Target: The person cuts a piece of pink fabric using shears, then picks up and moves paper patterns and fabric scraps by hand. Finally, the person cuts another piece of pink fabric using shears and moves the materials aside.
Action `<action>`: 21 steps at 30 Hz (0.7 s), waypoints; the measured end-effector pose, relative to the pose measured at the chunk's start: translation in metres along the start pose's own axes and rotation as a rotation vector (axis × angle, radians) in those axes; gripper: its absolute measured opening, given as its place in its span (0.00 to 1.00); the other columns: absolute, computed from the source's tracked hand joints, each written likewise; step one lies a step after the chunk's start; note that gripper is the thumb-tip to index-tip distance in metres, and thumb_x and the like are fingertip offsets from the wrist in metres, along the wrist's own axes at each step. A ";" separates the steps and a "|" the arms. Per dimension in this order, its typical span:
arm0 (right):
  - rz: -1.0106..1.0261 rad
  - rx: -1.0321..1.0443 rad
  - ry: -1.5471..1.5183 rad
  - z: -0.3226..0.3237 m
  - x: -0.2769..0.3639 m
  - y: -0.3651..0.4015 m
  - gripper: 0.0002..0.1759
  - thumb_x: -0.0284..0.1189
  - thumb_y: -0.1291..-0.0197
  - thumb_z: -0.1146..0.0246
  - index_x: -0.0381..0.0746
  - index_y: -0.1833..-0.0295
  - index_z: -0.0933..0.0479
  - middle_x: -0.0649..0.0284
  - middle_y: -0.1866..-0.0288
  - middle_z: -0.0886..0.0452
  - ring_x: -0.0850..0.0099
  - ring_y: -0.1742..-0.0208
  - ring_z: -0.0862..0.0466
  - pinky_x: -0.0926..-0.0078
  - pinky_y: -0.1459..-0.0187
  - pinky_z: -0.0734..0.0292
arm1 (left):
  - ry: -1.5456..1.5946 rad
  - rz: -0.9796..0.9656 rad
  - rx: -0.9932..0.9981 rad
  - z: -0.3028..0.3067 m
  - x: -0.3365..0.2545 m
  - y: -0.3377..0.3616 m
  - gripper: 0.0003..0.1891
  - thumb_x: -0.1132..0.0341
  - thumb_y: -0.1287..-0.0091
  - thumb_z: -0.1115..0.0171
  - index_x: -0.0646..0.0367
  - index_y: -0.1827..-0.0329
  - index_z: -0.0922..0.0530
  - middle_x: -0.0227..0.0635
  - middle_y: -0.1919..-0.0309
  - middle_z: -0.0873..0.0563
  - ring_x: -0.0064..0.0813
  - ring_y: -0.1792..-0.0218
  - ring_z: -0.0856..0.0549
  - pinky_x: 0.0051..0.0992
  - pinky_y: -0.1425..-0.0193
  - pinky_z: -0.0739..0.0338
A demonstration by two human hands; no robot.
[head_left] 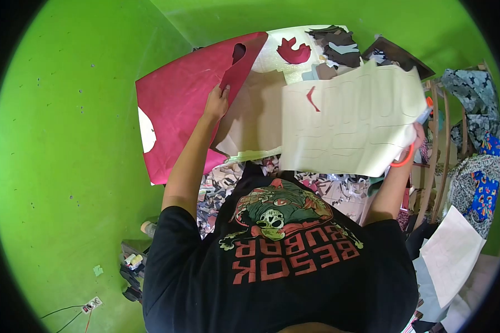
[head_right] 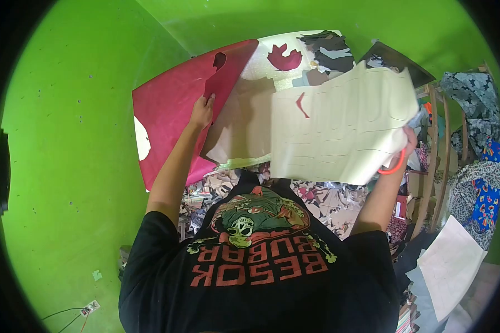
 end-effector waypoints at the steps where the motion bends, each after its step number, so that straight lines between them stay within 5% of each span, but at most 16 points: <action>1: 0.100 0.008 -0.039 0.004 0.011 0.001 0.35 0.40 0.40 0.44 0.32 0.30 0.27 0.46 0.36 0.18 0.52 0.38 0.17 0.54 0.33 0.23 | 0.007 0.001 0.000 -0.003 0.000 0.002 0.21 0.54 0.19 0.47 0.68 0.57 0.20 0.55 0.68 0.16 0.49 0.65 0.17 0.43 0.56 0.25; 3: 0.155 0.217 -0.101 -0.026 0.026 0.023 0.35 0.42 0.36 0.49 0.32 0.27 0.30 0.48 0.34 0.19 0.53 0.35 0.18 0.56 0.30 0.26 | -0.045 0.121 0.074 -0.007 0.000 0.006 0.20 0.55 0.20 0.46 0.67 0.51 0.20 0.56 0.65 0.14 0.47 0.61 0.15 0.40 0.53 0.24; 5: 0.321 0.040 -0.007 -0.049 0.036 0.032 0.33 0.42 0.31 0.50 0.32 0.27 0.30 0.49 0.32 0.20 0.55 0.34 0.18 0.58 0.29 0.26 | -0.036 0.046 0.053 -0.017 0.009 0.009 0.18 0.57 0.20 0.46 0.66 0.45 0.20 0.56 0.61 0.13 0.45 0.58 0.14 0.38 0.50 0.23; 7: 0.249 0.005 0.056 -0.043 0.044 0.022 0.32 0.43 0.29 0.49 0.32 0.28 0.29 0.49 0.33 0.19 0.55 0.36 0.17 0.57 0.31 0.24 | -0.027 -0.033 0.040 -0.023 0.008 0.010 0.18 0.59 0.20 0.46 0.66 0.39 0.21 0.55 0.57 0.12 0.43 0.55 0.13 0.36 0.48 0.22; 9: 0.159 0.006 0.179 -0.053 0.043 0.016 0.27 0.40 0.26 0.46 0.32 0.31 0.26 0.50 0.39 0.16 0.58 0.43 0.13 0.59 0.37 0.18 | 0.060 0.045 0.230 -0.032 0.005 0.010 0.23 0.68 0.22 0.48 0.55 0.24 0.28 0.57 0.39 0.17 0.53 0.36 0.18 0.37 0.32 0.26; 11: 0.084 -0.064 0.334 -0.091 0.033 0.022 0.26 0.39 0.27 0.44 0.32 0.34 0.24 0.51 0.45 0.13 0.59 0.47 0.11 0.59 0.42 0.15 | 0.058 -0.064 0.249 -0.052 0.030 0.009 0.23 0.69 0.23 0.48 0.55 0.24 0.28 0.56 0.37 0.18 0.52 0.35 0.19 0.37 0.30 0.27; 13: -0.204 0.060 0.147 -0.091 0.024 0.005 0.23 0.39 0.30 0.38 0.34 0.38 0.21 0.54 0.52 0.10 0.60 0.56 0.09 0.60 0.49 0.13 | 0.053 -0.165 0.262 -0.071 0.055 0.015 0.24 0.71 0.23 0.48 0.54 0.24 0.28 0.55 0.36 0.19 0.51 0.33 0.20 0.38 0.29 0.27; 19: -0.308 0.076 0.116 -0.110 0.015 0.014 0.24 0.38 0.32 0.37 0.33 0.37 0.22 0.51 0.49 0.11 0.57 0.53 0.09 0.57 0.45 0.14 | -0.141 0.069 0.380 -0.109 0.080 0.048 0.32 0.61 0.29 0.39 0.53 0.21 0.33 0.56 0.31 0.23 0.53 0.31 0.23 0.42 0.26 0.30; 21: -0.301 0.047 0.110 -0.102 0.018 0.012 0.25 0.38 0.33 0.37 0.33 0.36 0.22 0.50 0.46 0.12 0.56 0.50 0.10 0.56 0.43 0.15 | -0.495 0.214 0.505 -0.121 0.076 0.062 0.35 0.54 0.32 0.36 0.53 0.22 0.33 0.57 0.32 0.23 0.54 0.31 0.23 0.47 0.28 0.29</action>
Point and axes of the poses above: each hand's wrist, its own y-axis away from the middle knuckle, its own z-axis out of the back of the hand, x = y × z, the point moved 2 cm from there along -y, towards the middle knuckle
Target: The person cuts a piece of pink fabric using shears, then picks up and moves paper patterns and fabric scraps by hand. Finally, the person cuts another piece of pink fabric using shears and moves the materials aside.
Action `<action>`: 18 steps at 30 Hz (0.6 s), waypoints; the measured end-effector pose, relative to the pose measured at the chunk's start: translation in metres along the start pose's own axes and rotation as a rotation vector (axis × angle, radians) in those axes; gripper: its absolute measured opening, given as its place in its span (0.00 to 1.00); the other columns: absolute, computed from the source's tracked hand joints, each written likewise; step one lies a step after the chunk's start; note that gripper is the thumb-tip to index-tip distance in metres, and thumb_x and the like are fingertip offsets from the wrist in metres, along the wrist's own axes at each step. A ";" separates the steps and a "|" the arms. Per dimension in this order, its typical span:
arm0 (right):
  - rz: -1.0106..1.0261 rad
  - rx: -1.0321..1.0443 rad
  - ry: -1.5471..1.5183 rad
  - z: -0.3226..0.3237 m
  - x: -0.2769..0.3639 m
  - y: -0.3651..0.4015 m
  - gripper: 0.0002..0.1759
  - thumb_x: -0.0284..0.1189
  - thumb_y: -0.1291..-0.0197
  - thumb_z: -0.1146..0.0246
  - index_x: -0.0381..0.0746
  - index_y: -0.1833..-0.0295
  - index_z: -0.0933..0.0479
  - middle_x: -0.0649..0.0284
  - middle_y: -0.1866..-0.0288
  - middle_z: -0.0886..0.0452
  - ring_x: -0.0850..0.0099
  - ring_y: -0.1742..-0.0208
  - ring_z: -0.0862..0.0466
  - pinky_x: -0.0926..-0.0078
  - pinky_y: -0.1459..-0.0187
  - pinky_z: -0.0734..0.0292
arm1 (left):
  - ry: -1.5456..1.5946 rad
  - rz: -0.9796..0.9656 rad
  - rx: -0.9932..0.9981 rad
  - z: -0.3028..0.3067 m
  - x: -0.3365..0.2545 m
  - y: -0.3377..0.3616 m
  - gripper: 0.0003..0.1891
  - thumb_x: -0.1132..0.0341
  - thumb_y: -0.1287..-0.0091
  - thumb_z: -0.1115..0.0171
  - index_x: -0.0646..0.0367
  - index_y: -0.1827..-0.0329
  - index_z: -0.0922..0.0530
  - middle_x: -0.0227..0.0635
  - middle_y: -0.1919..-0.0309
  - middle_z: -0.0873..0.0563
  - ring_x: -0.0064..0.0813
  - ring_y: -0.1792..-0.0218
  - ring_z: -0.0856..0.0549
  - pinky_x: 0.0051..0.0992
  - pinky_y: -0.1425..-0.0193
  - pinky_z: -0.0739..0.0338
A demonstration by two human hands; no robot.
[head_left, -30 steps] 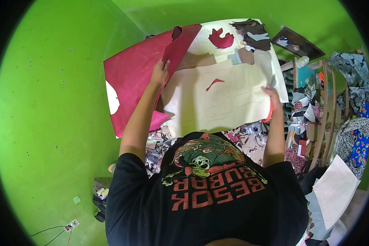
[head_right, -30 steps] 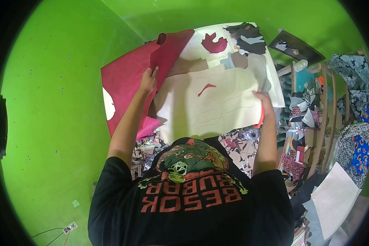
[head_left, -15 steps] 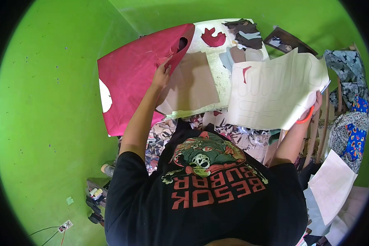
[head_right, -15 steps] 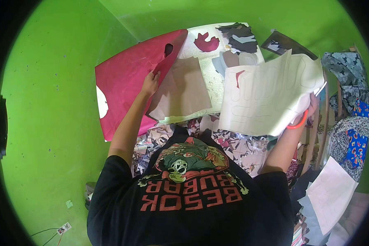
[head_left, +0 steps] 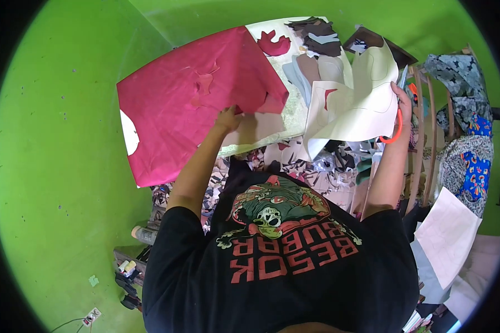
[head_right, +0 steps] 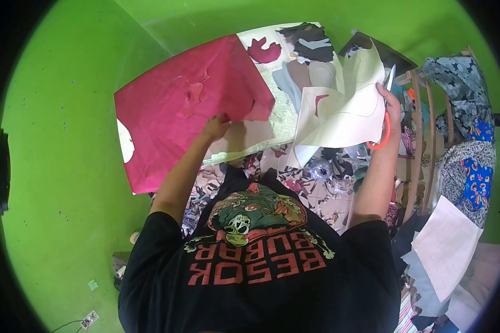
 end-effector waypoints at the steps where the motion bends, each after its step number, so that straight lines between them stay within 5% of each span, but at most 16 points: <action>1: 0.029 -0.039 0.036 0.010 0.004 0.001 0.26 0.39 0.33 0.38 0.33 0.35 0.23 0.50 0.45 0.12 0.55 0.49 0.10 0.56 0.42 0.15 | 0.002 -0.007 0.005 -0.002 -0.013 0.013 0.35 0.54 0.32 0.36 0.53 0.22 0.33 0.57 0.32 0.23 0.54 0.31 0.23 0.47 0.28 0.29; 3: 0.029 -0.005 0.030 0.015 0.011 0.013 0.27 0.39 0.33 0.39 0.33 0.34 0.23 0.50 0.44 0.12 0.55 0.48 0.10 0.56 0.42 0.16 | -0.128 -0.095 -0.207 0.000 -0.050 0.043 0.29 0.50 0.32 0.37 0.56 0.31 0.24 0.57 0.37 0.19 0.53 0.35 0.20 0.49 0.33 0.26; 5: 0.063 0.037 -0.012 0.020 0.012 0.025 0.29 0.38 0.33 0.39 0.32 0.32 0.25 0.48 0.43 0.13 0.53 0.47 0.11 0.54 0.39 0.17 | -0.008 -0.233 -0.061 -0.039 -0.059 0.036 0.26 0.49 0.29 0.41 0.58 0.37 0.20 0.54 0.44 0.16 0.56 0.43 0.18 0.48 0.42 0.22; 9: 0.078 -0.002 -0.054 0.022 0.011 0.043 0.29 0.38 0.33 0.40 0.31 0.32 0.26 0.48 0.42 0.14 0.52 0.46 0.11 0.52 0.38 0.18 | 0.481 -0.146 0.704 -0.098 -0.114 0.054 0.29 0.42 0.26 0.44 0.60 0.40 0.18 0.43 0.48 0.13 0.41 0.53 0.15 0.40 0.53 0.18; 10: 0.062 0.054 -0.086 0.023 0.011 0.044 0.29 0.37 0.33 0.40 0.31 0.32 0.26 0.47 0.41 0.14 0.52 0.45 0.11 0.51 0.38 0.18 | 0.492 -0.013 0.709 -0.116 -0.124 0.058 0.34 0.38 0.26 0.46 0.64 0.38 0.21 0.41 0.52 0.12 0.36 0.56 0.16 0.37 0.55 0.18; 13: 0.071 0.120 -0.145 0.026 0.007 0.048 0.29 0.36 0.32 0.41 0.29 0.31 0.26 0.45 0.41 0.15 0.51 0.45 0.11 0.51 0.37 0.18 | 0.554 0.037 0.671 -0.141 -0.155 0.068 0.32 0.44 0.31 0.38 0.65 0.35 0.21 0.52 0.52 0.12 0.43 0.52 0.12 0.37 0.48 0.17; 15: 0.078 0.194 -0.192 0.028 0.009 0.051 0.28 0.34 0.32 0.41 0.28 0.32 0.27 0.42 0.41 0.15 0.50 0.45 0.11 0.52 0.37 0.17 | 0.404 -0.244 0.195 -0.171 -0.159 0.052 0.30 0.47 0.30 0.37 0.65 0.38 0.22 0.56 0.51 0.13 0.51 0.49 0.13 0.43 0.44 0.18; 18: 0.093 0.142 -0.175 0.037 0.010 0.057 0.28 0.33 0.32 0.41 0.27 0.32 0.27 0.42 0.41 0.15 0.51 0.44 0.11 0.52 0.38 0.16 | 0.364 -0.081 0.166 -0.170 -0.184 0.054 0.27 0.49 0.29 0.38 0.65 0.41 0.24 0.58 0.49 0.14 0.55 0.46 0.14 0.48 0.41 0.20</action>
Point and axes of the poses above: each hand's wrist, its own y-axis away from the middle knuckle, its own z-axis out of the back of the hand, x = y × z, the point moved 2 cm from there along -y, towards the middle knuckle
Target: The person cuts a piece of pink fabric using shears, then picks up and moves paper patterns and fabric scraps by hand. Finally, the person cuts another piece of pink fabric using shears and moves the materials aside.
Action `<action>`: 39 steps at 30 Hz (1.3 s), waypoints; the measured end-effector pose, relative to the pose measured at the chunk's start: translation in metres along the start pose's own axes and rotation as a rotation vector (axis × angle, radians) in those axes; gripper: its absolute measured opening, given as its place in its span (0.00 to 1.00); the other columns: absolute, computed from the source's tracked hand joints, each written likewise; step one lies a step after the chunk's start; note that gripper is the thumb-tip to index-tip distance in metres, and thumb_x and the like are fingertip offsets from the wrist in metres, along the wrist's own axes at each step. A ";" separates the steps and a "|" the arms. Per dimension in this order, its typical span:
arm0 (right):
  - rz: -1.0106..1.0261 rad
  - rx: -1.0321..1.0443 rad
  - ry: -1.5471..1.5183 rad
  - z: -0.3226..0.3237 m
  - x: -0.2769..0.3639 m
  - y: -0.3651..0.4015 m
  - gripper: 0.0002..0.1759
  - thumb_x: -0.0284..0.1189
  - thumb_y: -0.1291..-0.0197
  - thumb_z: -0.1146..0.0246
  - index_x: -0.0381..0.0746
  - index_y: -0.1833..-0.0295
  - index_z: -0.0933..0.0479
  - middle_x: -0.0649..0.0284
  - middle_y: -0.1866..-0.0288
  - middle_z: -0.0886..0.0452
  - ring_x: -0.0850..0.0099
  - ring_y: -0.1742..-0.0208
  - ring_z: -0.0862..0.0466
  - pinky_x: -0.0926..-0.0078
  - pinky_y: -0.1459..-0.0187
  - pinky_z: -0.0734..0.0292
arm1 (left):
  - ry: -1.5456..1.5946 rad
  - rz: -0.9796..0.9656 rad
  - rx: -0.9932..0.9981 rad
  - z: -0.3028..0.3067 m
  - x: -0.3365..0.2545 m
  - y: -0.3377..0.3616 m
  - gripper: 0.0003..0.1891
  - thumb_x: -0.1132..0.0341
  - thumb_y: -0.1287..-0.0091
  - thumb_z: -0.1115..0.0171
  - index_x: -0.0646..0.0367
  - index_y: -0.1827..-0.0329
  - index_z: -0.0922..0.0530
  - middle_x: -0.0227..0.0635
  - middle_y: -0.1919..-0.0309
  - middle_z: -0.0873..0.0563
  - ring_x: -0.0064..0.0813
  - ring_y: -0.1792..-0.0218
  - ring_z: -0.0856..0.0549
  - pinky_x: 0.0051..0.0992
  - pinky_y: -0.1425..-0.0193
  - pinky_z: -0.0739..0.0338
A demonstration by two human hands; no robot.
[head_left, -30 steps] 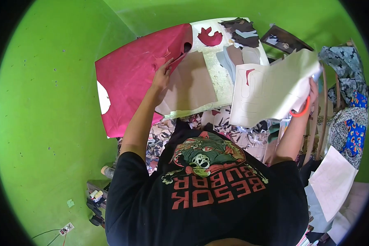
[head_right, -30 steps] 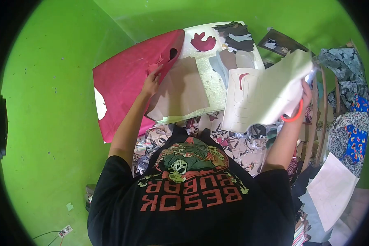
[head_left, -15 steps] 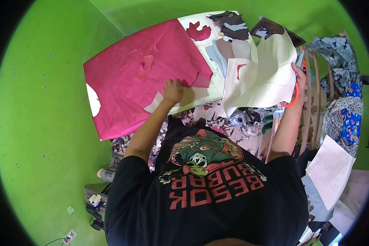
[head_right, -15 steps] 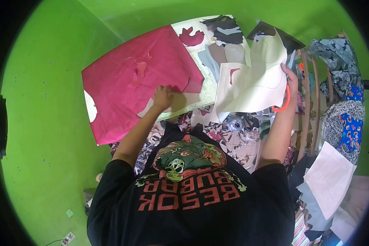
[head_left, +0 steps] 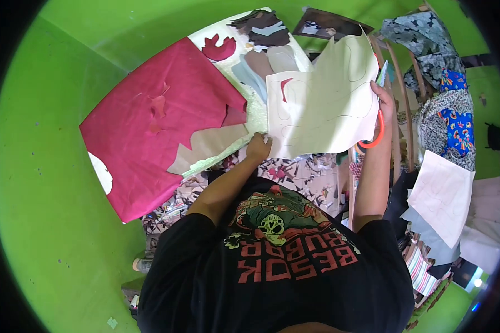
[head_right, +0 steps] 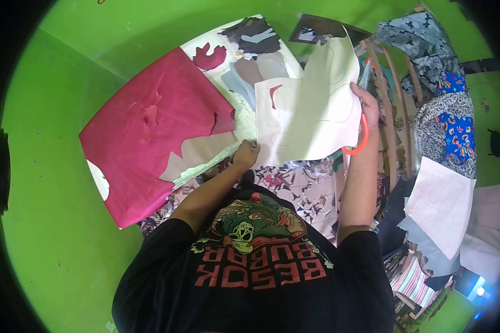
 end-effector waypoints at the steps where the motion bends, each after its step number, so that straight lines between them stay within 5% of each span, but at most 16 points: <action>1: 0.017 -0.034 0.029 -0.003 0.000 0.003 0.28 0.32 0.33 0.40 0.27 0.32 0.27 0.43 0.41 0.15 0.52 0.45 0.11 0.54 0.39 0.15 | -0.056 -0.040 0.067 0.012 -0.018 0.009 0.28 0.50 0.29 0.39 0.66 0.40 0.28 0.57 0.50 0.13 0.55 0.48 0.13 0.48 0.43 0.19; 11: 0.003 -0.111 0.092 -0.011 0.001 0.016 0.28 0.32 0.34 0.38 0.28 0.33 0.26 0.45 0.43 0.14 0.55 0.47 0.10 0.56 0.41 0.14 | 0.035 0.013 -0.064 0.010 -0.037 -0.006 0.25 0.57 0.33 0.35 0.62 0.39 0.30 0.54 0.54 0.13 0.55 0.53 0.13 0.48 0.48 0.19; 13: 0.044 -0.221 0.108 -0.023 -0.005 0.011 0.28 0.34 0.34 0.37 0.30 0.33 0.25 0.46 0.43 0.14 0.55 0.47 0.10 0.56 0.41 0.14 | -0.014 -0.379 -0.250 0.021 -0.034 0.006 0.24 0.63 0.39 0.31 0.59 0.42 0.27 0.50 0.51 0.17 0.53 0.48 0.18 0.49 0.46 0.23; 16: -0.045 -0.182 0.131 -0.019 -0.011 -0.003 0.28 0.35 0.34 0.36 0.31 0.32 0.25 0.47 0.42 0.14 0.54 0.47 0.10 0.57 0.41 0.14 | -0.290 -0.332 -0.467 0.057 -0.015 0.034 0.25 0.65 0.44 0.28 0.57 0.44 0.25 0.47 0.45 0.24 0.50 0.42 0.24 0.50 0.42 0.28; 17: -0.059 -0.238 0.162 -0.017 -0.014 -0.009 0.27 0.37 0.34 0.35 0.32 0.34 0.24 0.49 0.45 0.13 0.56 0.50 0.10 0.57 0.44 0.13 | -0.312 -0.273 -0.454 0.064 0.003 0.032 0.29 0.63 0.46 0.25 0.55 0.41 0.26 0.45 0.39 0.27 0.51 0.37 0.28 0.53 0.39 0.31; 22: -0.104 -0.322 0.255 -0.017 -0.032 -0.039 0.23 0.37 0.36 0.32 0.34 0.42 0.21 0.55 0.54 0.11 0.62 0.55 0.09 0.61 0.48 0.12 | -0.410 -0.257 -0.428 0.114 0.052 0.038 0.31 0.61 0.47 0.24 0.52 0.39 0.25 0.43 0.39 0.26 0.49 0.39 0.26 0.50 0.40 0.27; 25: -0.087 -0.300 0.631 -0.011 -0.039 -0.056 0.22 0.35 0.38 0.30 0.33 0.44 0.22 0.55 0.55 0.13 0.66 0.57 0.10 0.68 0.54 0.12 | -0.470 -0.349 -0.345 0.130 0.061 0.028 0.30 0.60 0.46 0.25 0.50 0.39 0.25 0.39 0.40 0.24 0.45 0.41 0.23 0.47 0.43 0.21; 27: -0.049 -0.368 0.679 -0.013 -0.042 -0.054 0.23 0.35 0.38 0.30 0.33 0.43 0.23 0.54 0.54 0.13 0.66 0.58 0.10 0.69 0.55 0.12 | -0.601 -0.520 -0.228 0.128 0.056 0.023 0.24 0.62 0.42 0.29 0.49 0.41 0.22 0.36 0.41 0.22 0.42 0.43 0.20 0.44 0.46 0.18; 36: 0.091 -0.596 0.792 -0.046 -0.003 -0.005 0.24 0.34 0.40 0.29 0.33 0.43 0.24 0.56 0.56 0.15 0.66 0.60 0.12 0.68 0.57 0.12 | -0.416 -0.601 -0.333 0.136 0.035 0.013 0.14 0.69 0.38 0.38 0.56 0.49 0.16 0.36 0.50 0.14 0.41 0.47 0.15 0.41 0.45 0.19; 39: 0.114 -0.600 0.771 -0.029 0.000 -0.008 0.23 0.34 0.41 0.29 0.33 0.44 0.24 0.58 0.57 0.16 0.68 0.62 0.12 0.70 0.59 0.13 | -0.348 -0.547 -0.385 0.165 0.006 0.038 0.15 0.71 0.35 0.40 0.57 0.46 0.18 0.41 0.46 0.15 0.46 0.46 0.15 0.41 0.44 0.21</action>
Point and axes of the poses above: each hand's wrist, its own y-axis away from the middle knuckle, its own z-axis out of the back of the hand, x = y × z, the point moved 2 cm from there along -y, towards the middle knuckle
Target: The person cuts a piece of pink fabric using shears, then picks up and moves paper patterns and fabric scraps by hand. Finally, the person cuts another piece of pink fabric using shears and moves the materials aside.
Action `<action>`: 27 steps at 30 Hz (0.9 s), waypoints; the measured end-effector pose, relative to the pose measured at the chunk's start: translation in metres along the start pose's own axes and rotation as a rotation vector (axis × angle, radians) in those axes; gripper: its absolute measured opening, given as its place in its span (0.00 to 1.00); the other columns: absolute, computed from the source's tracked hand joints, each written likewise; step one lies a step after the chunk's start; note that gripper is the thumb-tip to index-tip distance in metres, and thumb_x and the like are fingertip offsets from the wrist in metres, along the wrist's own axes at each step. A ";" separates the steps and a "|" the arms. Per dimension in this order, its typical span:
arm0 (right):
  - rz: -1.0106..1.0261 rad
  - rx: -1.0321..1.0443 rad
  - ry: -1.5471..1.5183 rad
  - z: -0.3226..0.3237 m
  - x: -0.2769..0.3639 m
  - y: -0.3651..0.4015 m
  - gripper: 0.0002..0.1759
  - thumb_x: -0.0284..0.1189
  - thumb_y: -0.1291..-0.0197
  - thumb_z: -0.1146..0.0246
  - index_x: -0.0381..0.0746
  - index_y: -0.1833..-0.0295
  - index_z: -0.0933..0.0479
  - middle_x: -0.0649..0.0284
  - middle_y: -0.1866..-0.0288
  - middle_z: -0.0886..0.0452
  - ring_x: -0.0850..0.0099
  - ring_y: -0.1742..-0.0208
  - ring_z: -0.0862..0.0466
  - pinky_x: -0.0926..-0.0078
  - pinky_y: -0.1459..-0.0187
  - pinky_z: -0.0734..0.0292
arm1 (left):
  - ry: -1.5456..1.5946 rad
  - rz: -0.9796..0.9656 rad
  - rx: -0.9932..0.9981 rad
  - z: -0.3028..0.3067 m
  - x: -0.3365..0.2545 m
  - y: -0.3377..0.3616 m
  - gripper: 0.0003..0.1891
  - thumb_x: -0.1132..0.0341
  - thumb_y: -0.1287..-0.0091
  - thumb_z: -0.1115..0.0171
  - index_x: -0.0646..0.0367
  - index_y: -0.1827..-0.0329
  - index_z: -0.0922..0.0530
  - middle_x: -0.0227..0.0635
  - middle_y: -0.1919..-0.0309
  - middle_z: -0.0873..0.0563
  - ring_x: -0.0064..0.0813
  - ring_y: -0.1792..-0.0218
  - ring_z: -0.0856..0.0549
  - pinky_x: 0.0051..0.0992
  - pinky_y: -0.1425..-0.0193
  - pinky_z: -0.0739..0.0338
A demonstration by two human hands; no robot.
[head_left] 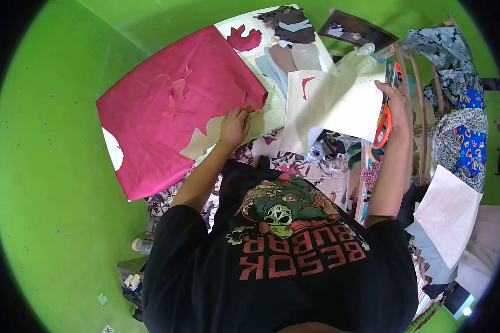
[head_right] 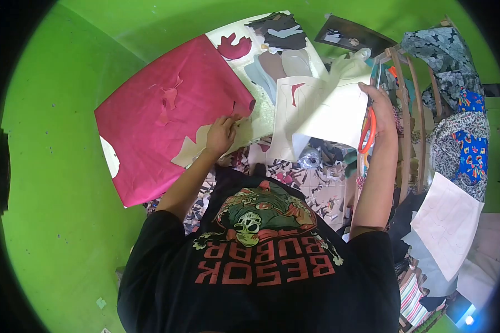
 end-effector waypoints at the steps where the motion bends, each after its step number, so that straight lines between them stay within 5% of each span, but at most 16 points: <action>1: 0.013 0.016 -0.018 0.002 -0.007 -0.010 0.22 0.33 0.40 0.29 0.34 0.44 0.24 0.59 0.57 0.16 0.70 0.62 0.12 0.72 0.60 0.14 | -0.011 0.004 0.000 0.003 0.001 0.002 0.15 0.71 0.35 0.40 0.57 0.46 0.18 0.41 0.46 0.15 0.46 0.46 0.15 0.41 0.44 0.21; 3: 0.027 0.044 -0.044 -0.003 -0.013 -0.023 0.22 0.33 0.40 0.29 0.35 0.44 0.24 0.60 0.58 0.16 0.71 0.62 0.12 0.74 0.61 0.14 | 0.185 0.152 -0.075 0.013 0.006 0.005 0.14 0.72 0.33 0.42 0.58 0.45 0.21 0.46 0.46 0.15 0.50 0.46 0.16 0.44 0.45 0.21; 7: 0.045 0.105 -0.066 -0.046 0.003 -0.004 0.21 0.33 0.40 0.28 0.36 0.45 0.24 0.64 0.60 0.16 0.75 0.66 0.14 0.78 0.64 0.16 | 0.245 0.066 -0.074 0.039 -0.009 0.015 0.14 0.70 0.32 0.42 0.59 0.44 0.23 0.52 0.52 0.15 0.55 0.48 0.16 0.47 0.47 0.22; 10: 0.045 0.185 -0.132 -0.061 0.006 -0.015 0.19 0.33 0.38 0.29 0.36 0.47 0.24 0.63 0.60 0.15 0.74 0.66 0.13 0.76 0.63 0.15 | 0.265 0.139 0.451 0.090 -0.069 0.014 0.12 0.70 0.26 0.46 0.62 0.43 0.24 0.54 0.55 0.16 0.57 0.49 0.17 0.43 0.45 0.22; 11: 0.042 0.195 -0.132 -0.063 0.006 -0.019 0.19 0.33 0.38 0.29 0.36 0.47 0.24 0.63 0.60 0.15 0.74 0.66 0.13 0.76 0.63 0.15 | 0.262 0.148 0.446 0.099 -0.070 0.014 0.12 0.70 0.26 0.46 0.62 0.43 0.24 0.54 0.55 0.16 0.57 0.49 0.17 0.43 0.45 0.22; 13: 0.032 0.221 -0.146 -0.067 0.008 -0.023 0.19 0.33 0.37 0.30 0.36 0.46 0.24 0.61 0.59 0.15 0.73 0.64 0.12 0.75 0.62 0.14 | 0.386 0.125 0.218 0.119 -0.068 0.008 0.11 0.68 0.23 0.46 0.62 0.44 0.23 0.52 0.55 0.15 0.50 0.51 0.14 0.41 0.46 0.23; 14: 0.032 0.227 -0.143 -0.069 0.008 -0.024 0.19 0.33 0.37 0.30 0.36 0.46 0.24 0.61 0.59 0.15 0.73 0.64 0.12 0.75 0.62 0.14 | 0.549 0.083 0.036 0.132 -0.068 0.005 0.10 0.67 0.22 0.45 0.62 0.45 0.22 0.42 0.60 0.15 0.34 0.56 0.15 0.35 0.49 0.23; 16: 0.044 0.241 -0.124 -0.071 0.008 -0.026 0.18 0.33 0.37 0.30 0.36 0.47 0.24 0.61 0.58 0.15 0.73 0.63 0.12 0.74 0.61 0.13 | 0.614 0.105 -0.048 0.166 -0.051 -0.011 0.07 0.68 0.23 0.44 0.62 0.49 0.23 0.43 0.68 0.19 0.32 0.64 0.19 0.34 0.56 0.25; 20: 0.044 0.272 -0.148 -0.081 0.012 -0.017 0.18 0.32 0.36 0.31 0.36 0.45 0.24 0.61 0.57 0.15 0.73 0.62 0.11 0.74 0.59 0.12 | 0.534 0.172 -0.220 0.258 -0.057 -0.045 0.08 0.67 0.21 0.44 0.63 0.49 0.22 0.29 0.69 0.21 0.17 0.64 0.25 0.24 0.58 0.28; 25: 0.052 0.226 -0.119 -0.079 0.006 -0.019 0.22 0.35 0.37 0.29 0.34 0.44 0.24 0.58 0.55 0.14 0.69 0.59 0.10 0.72 0.56 0.11 | 0.476 0.053 -0.339 0.311 -0.033 -0.073 0.09 0.67 0.20 0.45 0.63 0.46 0.21 0.28 0.66 0.19 0.18 0.62 0.24 0.23 0.55 0.27; 27: 0.054 0.225 -0.114 -0.079 0.006 -0.016 0.22 0.35 0.38 0.29 0.34 0.44 0.25 0.57 0.55 0.14 0.68 0.59 0.10 0.72 0.56 0.11 | 0.373 0.004 -0.387 0.328 -0.036 -0.078 0.10 0.67 0.21 0.45 0.63 0.45 0.21 0.35 0.64 0.16 0.26 0.64 0.22 0.27 0.54 0.25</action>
Point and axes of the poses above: each hand's wrist, its own y-axis away from the middle knuckle, its own z-axis out of the back of the hand, x = y × z, the point moved 2 cm from there along -y, towards the middle knuckle
